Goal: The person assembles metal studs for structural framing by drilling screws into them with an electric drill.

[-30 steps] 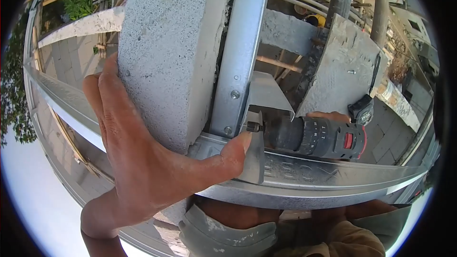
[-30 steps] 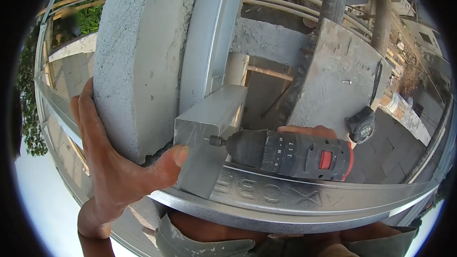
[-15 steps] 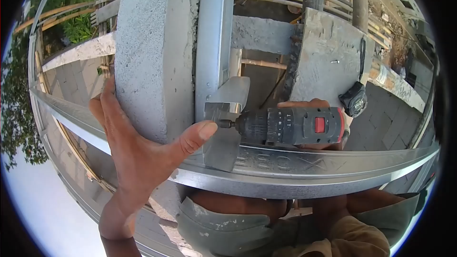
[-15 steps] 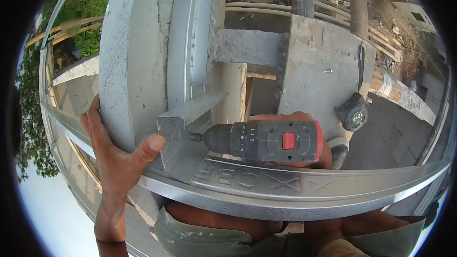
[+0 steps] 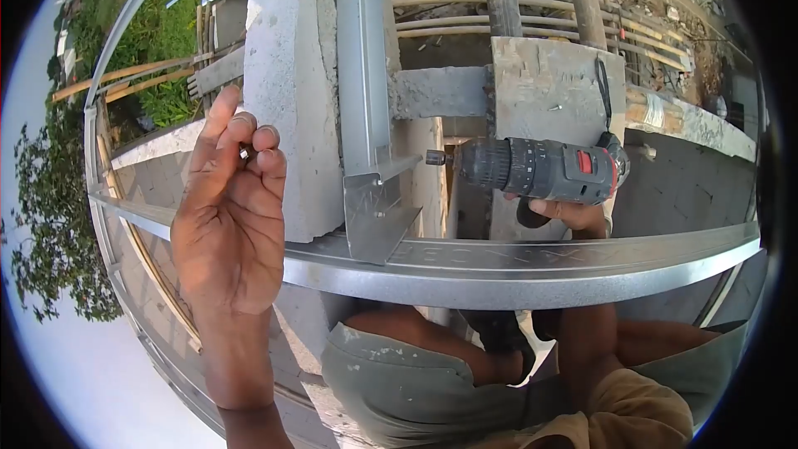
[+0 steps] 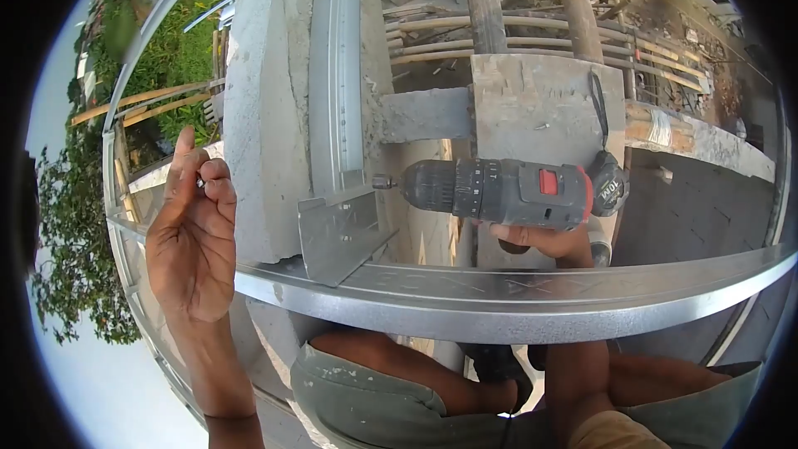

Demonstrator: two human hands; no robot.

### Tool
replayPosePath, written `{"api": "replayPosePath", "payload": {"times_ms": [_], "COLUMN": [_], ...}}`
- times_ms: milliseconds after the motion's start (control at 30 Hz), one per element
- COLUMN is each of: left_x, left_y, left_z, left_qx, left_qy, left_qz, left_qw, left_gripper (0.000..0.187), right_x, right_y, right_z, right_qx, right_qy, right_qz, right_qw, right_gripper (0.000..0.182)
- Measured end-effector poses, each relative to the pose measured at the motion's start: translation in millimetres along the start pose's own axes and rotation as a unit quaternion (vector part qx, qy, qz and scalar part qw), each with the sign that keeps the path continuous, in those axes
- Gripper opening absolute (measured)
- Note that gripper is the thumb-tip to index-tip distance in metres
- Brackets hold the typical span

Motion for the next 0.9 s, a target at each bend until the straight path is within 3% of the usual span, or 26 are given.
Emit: {"api": "replayPosePath", "payload": {"times_ms": [67, 133, 200, 267, 333, 400, 500, 633, 767, 833, 900], "left_x": [6, 11, 12, 10, 10, 9, 10, 7, 5, 4, 1], "left_y": [-22, -42, -54, -55, -62, -67, -64, -63, -67, -61, -59], "left_z": [-11, -25, -41, -61, -74, -82, -83, -85, -79, -81, -89], "left_qx": [0.032, 0.110, 0.085, 0.173, 0.194, 0.218, 0.255, 0.259, 0.325, 0.342, 0.359], "left_qy": [-0.001, -0.008, 0.006, 0.033, 0.039, 0.045, 0.027, 0.008, -0.022, 0.005, 0.033], "left_qz": [-0.053, -0.072, -0.102, -0.071, -0.086, -0.095, -0.066, -0.082, -0.114, -0.113, -0.114], "left_qw": [0.998, 0.991, 0.991, 0.982, 0.976, 0.970, 0.964, 0.962, 0.938, 0.933, 0.926], "left_gripper": [0.045, 0.043, 0.036, 0.029, 0.028, 0.028, 0.028, 0.028, 0.030, 0.030, 0.030], "right_x": [6, 2, 5, 7, 5, 9, 7, 8, 8, 6, 9], "right_y": [-7, -8, -12, -8, 0, -5, -7, -19, -28, -28, -33], "right_z": [-24, -17, -17, -23, -22, -24, -27, -13, -11, -5, -8], "right_qx": [0.215, 0.257, 0.294, 0.358, 0.346, 0.285, 0.296, 0.333, 0.396, 0.346, 0.400], "right_qy": [-0.017, -0.025, -0.024, 0.027, 0.039, 0.011, 0.006, 0.005, 0.030, -0.020, 0.000], "right_qz": [0.027, 0.017, 0.009, 0.086, 0.094, 0.042, 0.055, 0.007, 0.034, 0.008, 0.011], "right_qw": [0.976, 0.966, 0.956, 0.929, 0.933, 0.958, 0.953, 0.943, 0.917, 0.938, 0.916], "right_gripper": [0.041, 0.042, 0.044, 0.050, 0.051, 0.049, 0.048, 0.048, 0.048, 0.047, 0.046]}}
Point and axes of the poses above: each hand's wrist, its own x-axis towards the middle knuckle, its own y-axis out of the back of the hand, z = x × y, the point moved 10 cm from there along x, towards the middle knuckle, and after that the axes turned 1 degree about -x, right-handed, at the moved point
